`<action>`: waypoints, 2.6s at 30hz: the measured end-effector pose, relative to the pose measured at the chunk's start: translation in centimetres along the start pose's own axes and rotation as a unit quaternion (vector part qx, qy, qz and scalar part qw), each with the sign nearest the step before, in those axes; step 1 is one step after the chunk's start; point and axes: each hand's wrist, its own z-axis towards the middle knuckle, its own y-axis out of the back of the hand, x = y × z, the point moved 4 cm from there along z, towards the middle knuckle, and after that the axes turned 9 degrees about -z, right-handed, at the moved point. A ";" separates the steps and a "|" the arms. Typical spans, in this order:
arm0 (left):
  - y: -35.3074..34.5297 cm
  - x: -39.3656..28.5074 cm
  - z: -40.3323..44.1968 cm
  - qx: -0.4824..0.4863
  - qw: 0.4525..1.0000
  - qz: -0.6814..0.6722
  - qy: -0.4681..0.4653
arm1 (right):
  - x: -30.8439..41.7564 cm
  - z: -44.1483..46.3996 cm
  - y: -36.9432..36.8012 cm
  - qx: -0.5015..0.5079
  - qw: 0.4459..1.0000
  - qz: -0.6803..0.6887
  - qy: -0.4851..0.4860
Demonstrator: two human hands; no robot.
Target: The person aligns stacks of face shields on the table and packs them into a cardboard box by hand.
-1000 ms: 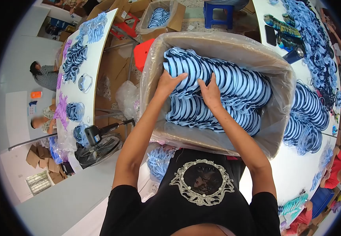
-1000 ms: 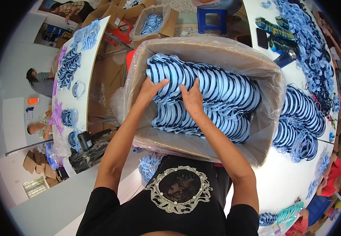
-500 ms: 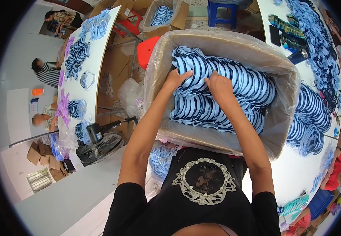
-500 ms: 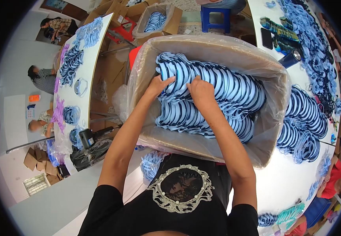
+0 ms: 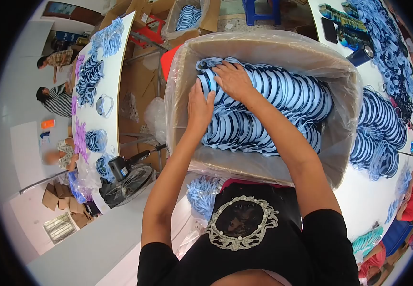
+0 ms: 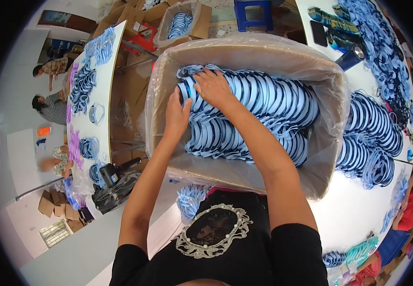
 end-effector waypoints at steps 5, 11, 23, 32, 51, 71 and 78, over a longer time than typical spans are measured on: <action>-2.8 -1.2 1.4 -0.038 0.991 0.034 -0.123 | -0.2 -0.2 0.1 -0.002 0.998 -0.043 0.043; -7.2 0.7 1.5 -0.070 0.989 0.033 -0.125 | -5.8 -4.8 8.8 -0.096 0.986 0.107 -0.087; -7.7 1.3 2.8 -0.037 0.988 0.104 -0.110 | -8.9 -8.5 3.6 -0.035 0.985 -0.122 -0.116; -4.6 -4.7 1.7 0.072 0.936 0.138 -0.314 | -8.7 -9.0 5.0 -0.063 0.987 -0.105 -0.108; -11.2 -3.9 3.7 0.151 0.903 0.174 -0.362 | -9.4 -9.2 5.8 -0.077 0.989 -0.056 -0.113; -9.0 -0.1 6.4 0.082 0.947 0.073 -0.303 | -18.3 -21.0 10.0 -0.054 0.943 -0.150 -0.292; -8.4 -0.1 6.4 0.088 0.943 0.074 -0.312 | -18.4 -20.5 10.4 -0.056 0.943 -0.152 -0.289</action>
